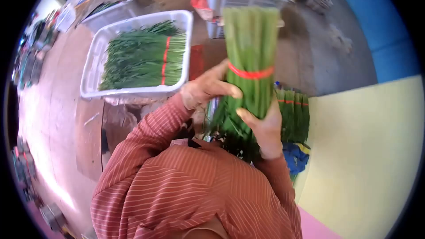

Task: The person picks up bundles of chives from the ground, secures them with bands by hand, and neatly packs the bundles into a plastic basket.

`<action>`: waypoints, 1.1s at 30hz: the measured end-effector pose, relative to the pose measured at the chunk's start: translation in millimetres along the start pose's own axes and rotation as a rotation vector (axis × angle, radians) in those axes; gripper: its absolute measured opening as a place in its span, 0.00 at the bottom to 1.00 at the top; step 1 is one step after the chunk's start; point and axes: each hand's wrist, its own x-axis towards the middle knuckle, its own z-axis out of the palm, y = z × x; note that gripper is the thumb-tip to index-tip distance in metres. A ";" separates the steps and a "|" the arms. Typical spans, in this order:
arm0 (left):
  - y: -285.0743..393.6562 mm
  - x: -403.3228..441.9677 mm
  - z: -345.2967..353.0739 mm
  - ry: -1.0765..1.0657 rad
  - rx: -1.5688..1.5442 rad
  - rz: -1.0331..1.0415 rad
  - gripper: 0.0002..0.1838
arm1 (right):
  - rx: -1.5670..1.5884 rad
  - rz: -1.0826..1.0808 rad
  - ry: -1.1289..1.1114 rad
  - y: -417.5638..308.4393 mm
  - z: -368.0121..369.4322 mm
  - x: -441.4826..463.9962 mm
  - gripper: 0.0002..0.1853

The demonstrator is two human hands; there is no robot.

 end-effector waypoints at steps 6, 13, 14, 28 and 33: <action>-10.1 -4.2 14.4 0.185 -0.059 0.263 0.59 | -0.471 -0.407 0.239 -11.5 38.5 26.4 0.54; 3.5 -12.9 -7.3 0.220 -0.108 0.221 0.28 | -0.828 -0.693 0.031 -48.4 26.2 30.6 0.42; 4.6 -15.9 -11.6 0.197 -0.105 0.196 0.28 | -0.777 -0.681 0.031 -62.2 18.3 34.4 0.36; 17.4 -21.7 -12.7 -0.134 -0.062 -0.026 0.36 | -1.305 -1.150 -0.425 -139.4 -13.9 73.5 0.09; 4.8 -7.6 -21.8 -0.231 -0.068 -0.017 0.37 | -1.524 -1.078 -0.435 -160.2 -14.1 60.1 0.06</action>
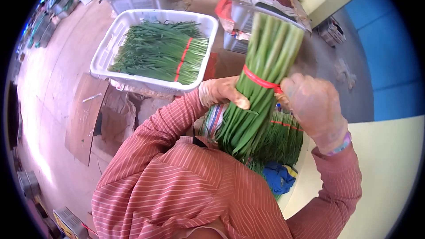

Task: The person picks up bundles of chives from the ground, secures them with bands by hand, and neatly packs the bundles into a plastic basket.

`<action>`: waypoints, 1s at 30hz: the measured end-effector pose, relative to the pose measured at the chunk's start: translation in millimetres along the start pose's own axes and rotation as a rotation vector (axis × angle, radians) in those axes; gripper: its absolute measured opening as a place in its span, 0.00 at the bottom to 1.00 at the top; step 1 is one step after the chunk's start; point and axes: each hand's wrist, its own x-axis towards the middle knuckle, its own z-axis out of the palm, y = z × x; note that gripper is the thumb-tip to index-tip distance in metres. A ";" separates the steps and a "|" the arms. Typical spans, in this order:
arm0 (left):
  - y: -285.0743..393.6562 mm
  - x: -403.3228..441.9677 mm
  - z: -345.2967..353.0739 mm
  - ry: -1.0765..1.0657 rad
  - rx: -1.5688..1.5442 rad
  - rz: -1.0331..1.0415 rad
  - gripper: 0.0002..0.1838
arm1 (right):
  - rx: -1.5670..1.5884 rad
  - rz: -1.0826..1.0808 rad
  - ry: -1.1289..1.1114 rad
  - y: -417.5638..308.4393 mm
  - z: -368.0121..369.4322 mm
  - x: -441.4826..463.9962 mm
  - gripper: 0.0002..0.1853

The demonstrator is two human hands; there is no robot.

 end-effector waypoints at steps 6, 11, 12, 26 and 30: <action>22.1 -0.1 29.3 0.164 0.038 0.271 0.57 | -0.202 -0.067 -0.036 -2.7 0.8 10.4 0.05; 11.1 22.2 20.4 0.529 0.221 0.389 0.47 | 0.014 0.030 0.132 10.5 33.2 25.8 0.07; 14.6 24.4 18.6 0.530 0.170 0.391 0.46 | 0.126 0.071 0.225 16.2 40.0 23.0 0.08; 12.1 34.2 1.4 0.620 0.615 0.397 0.49 | 3.066 0.305 0.574 -64.9 124.1 0.8 0.29; 12.4 26.9 16.2 0.505 0.333 0.323 0.44 | 1.909 0.884 0.119 -44.5 97.7 -22.1 0.31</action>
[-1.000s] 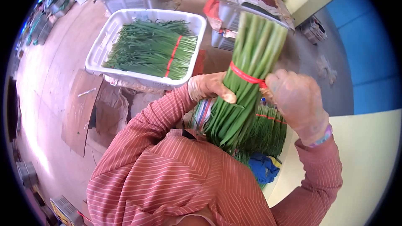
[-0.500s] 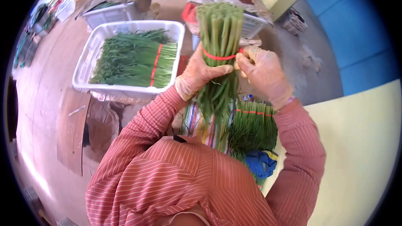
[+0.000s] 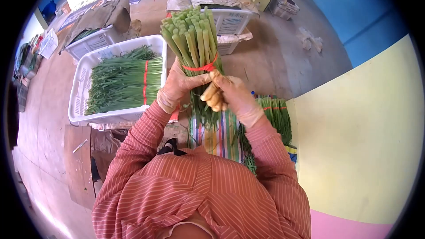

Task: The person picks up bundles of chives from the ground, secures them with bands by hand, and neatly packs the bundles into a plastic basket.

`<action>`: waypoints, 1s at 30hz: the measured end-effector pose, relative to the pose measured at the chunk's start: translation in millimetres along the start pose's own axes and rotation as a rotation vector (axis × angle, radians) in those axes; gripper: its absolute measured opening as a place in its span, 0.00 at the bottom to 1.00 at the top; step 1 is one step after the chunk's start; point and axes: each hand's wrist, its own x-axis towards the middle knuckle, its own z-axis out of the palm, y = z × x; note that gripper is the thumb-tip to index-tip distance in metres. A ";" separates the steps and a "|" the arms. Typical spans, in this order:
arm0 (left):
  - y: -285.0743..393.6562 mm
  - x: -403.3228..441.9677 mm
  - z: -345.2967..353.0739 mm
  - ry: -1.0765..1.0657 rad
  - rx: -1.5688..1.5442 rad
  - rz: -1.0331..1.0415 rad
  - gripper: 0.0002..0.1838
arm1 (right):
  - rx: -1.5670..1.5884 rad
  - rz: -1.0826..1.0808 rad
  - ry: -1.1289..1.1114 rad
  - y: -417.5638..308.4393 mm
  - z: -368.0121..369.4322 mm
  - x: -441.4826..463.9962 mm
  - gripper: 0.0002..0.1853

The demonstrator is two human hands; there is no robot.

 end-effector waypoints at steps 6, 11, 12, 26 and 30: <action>10.1 -17.0 19.0 -0.153 -0.149 -0.254 0.40 | -0.366 -0.340 0.348 -14.6 -38.4 -11.5 0.24; -26.7 -45.1 30.9 -0.327 -0.028 -0.279 0.45 | -0.094 -0.326 -0.060 -5.7 -37.9 -3.0 0.34; -30.8 -51.4 22.7 -0.297 -0.028 -0.281 0.45 | -0.107 -0.329 0.005 -1.8 -34.8 -3.8 0.33; 20.8 -6.4 -89.8 -0.117 -1.832 -0.328 0.42 | -1.172 -1.257 -0.561 -77.6 83.4 101.8 0.26; 19.2 46.8 -181.2 0.256 -0.965 -0.100 0.35 | -1.500 -1.188 -0.413 -86.9 74.1 161.5 0.32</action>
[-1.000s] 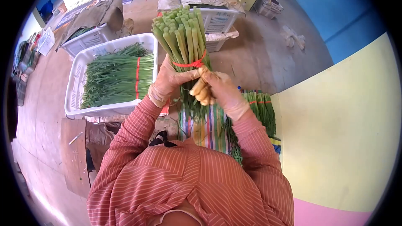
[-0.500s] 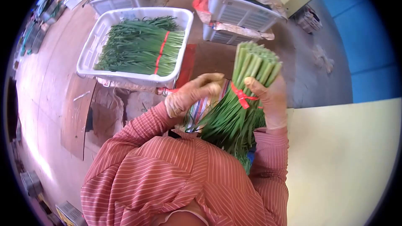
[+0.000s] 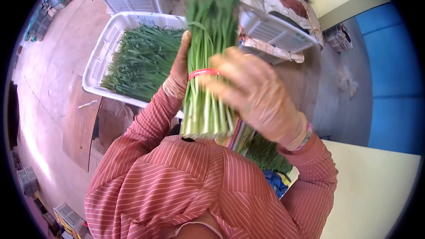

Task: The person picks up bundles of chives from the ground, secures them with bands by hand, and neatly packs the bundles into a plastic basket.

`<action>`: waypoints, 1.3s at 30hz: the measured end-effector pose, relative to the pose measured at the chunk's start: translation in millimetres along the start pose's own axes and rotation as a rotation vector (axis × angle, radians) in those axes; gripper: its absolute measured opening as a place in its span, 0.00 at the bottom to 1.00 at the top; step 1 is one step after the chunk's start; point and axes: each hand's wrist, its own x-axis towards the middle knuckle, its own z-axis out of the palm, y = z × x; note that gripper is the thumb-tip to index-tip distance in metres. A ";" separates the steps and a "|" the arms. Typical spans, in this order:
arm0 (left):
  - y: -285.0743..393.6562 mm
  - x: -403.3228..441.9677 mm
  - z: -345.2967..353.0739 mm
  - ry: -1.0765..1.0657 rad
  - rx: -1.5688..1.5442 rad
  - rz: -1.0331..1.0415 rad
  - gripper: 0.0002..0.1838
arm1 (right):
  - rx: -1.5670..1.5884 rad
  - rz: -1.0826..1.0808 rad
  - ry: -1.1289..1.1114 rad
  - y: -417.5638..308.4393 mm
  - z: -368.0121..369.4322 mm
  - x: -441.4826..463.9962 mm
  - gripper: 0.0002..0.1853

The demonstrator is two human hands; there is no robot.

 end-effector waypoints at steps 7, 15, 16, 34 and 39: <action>76.6 27.4 -72.9 0.154 0.122 0.375 0.22 | 1.048 0.687 -0.141 77.2 82.7 40.2 0.50; 137.6 51.8 -84.1 0.297 0.398 0.554 0.20 | 1.083 0.530 -0.045 115.7 220.5 141.8 0.62; 146.3 56.3 -82.8 0.314 0.464 0.571 0.21 | 1.093 0.514 -0.064 122.5 227.5 149.1 0.62; 51.4 81.1 -200.2 0.441 2.487 -0.406 0.09 | 1.035 0.485 -0.545 212.2 333.4 150.8 0.48; 61.7 122.9 -222.4 0.211 2.486 -0.680 0.20 | 1.117 0.317 -0.304 213.3 319.5 164.7 0.48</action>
